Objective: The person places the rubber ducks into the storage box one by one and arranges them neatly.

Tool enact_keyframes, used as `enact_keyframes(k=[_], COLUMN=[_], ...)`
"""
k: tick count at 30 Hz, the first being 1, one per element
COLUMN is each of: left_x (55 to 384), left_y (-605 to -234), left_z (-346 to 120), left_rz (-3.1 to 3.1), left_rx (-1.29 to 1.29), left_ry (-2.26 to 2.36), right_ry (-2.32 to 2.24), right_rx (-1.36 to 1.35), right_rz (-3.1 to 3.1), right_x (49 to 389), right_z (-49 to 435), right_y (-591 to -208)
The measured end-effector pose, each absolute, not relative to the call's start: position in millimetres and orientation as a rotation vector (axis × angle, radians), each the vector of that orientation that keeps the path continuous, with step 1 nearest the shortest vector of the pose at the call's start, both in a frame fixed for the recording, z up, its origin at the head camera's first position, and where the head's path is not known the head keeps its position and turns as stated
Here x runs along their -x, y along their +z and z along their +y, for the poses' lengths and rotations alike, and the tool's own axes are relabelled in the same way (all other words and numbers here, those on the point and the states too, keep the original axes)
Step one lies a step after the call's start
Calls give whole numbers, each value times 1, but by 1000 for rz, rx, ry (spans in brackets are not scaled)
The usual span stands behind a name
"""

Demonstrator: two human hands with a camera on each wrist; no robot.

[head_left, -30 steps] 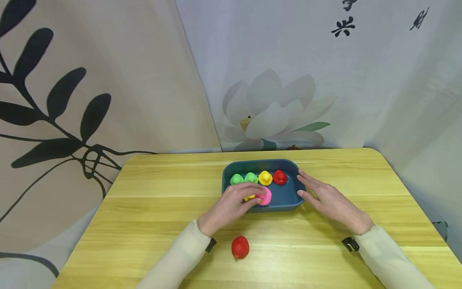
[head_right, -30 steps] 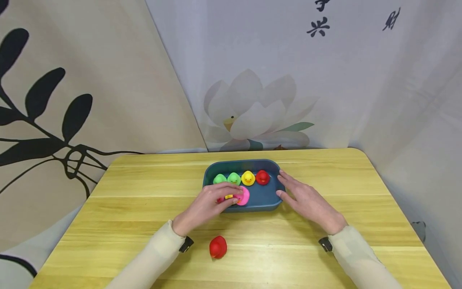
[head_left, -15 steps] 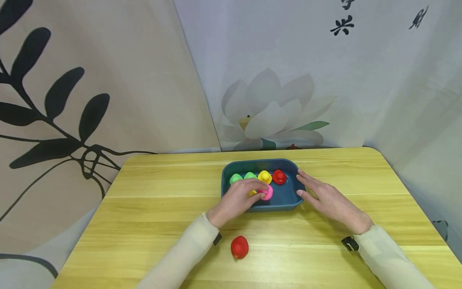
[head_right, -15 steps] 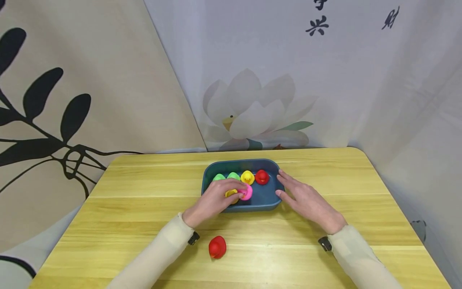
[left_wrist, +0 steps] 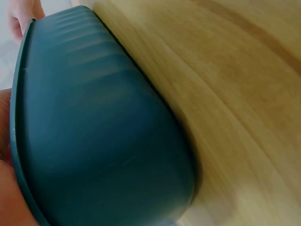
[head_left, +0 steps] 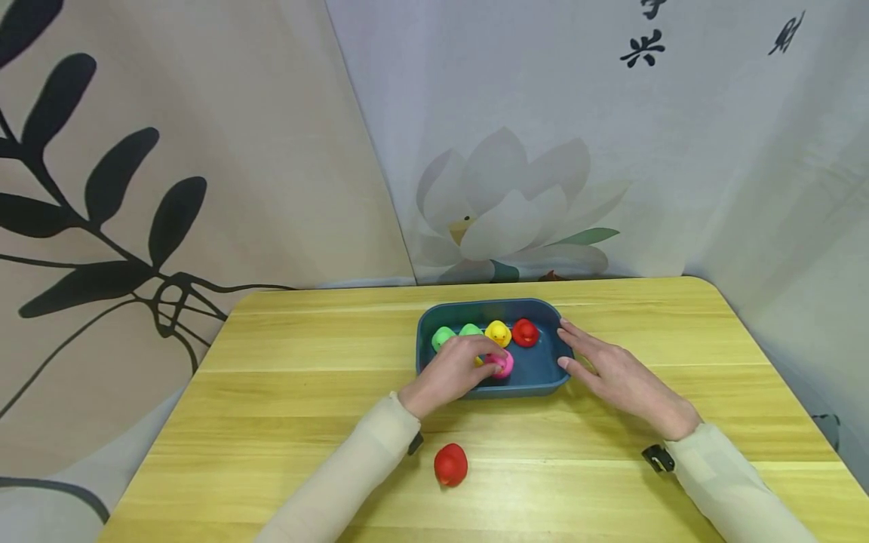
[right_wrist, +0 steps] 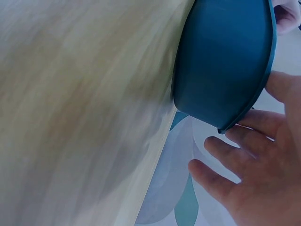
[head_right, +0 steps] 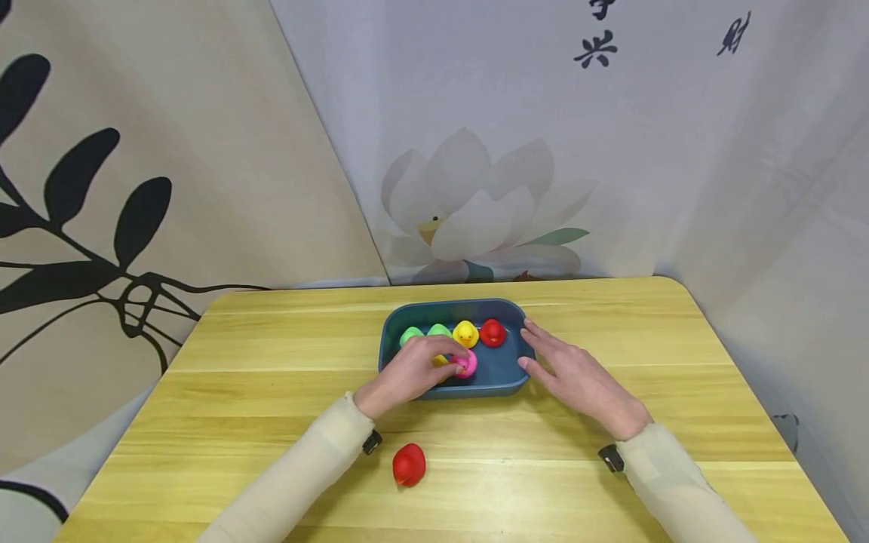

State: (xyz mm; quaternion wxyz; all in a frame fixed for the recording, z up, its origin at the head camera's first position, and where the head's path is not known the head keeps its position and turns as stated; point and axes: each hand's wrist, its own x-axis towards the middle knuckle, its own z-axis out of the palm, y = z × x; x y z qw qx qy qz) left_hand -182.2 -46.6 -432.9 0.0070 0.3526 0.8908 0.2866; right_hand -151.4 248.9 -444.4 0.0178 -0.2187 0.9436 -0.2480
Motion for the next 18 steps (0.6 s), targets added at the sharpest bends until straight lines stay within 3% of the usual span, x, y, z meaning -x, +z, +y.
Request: enact_keyframes(k=[18], left_x=[190], left_y=[-435], left_z=[-38], left_rz=[2778], left_rx=[-1004], left_ry=[755], right_ry=[-756], right_rx=[679], right_rz=[2931], right_x=[151], right_z=[248], right_y=[-443])
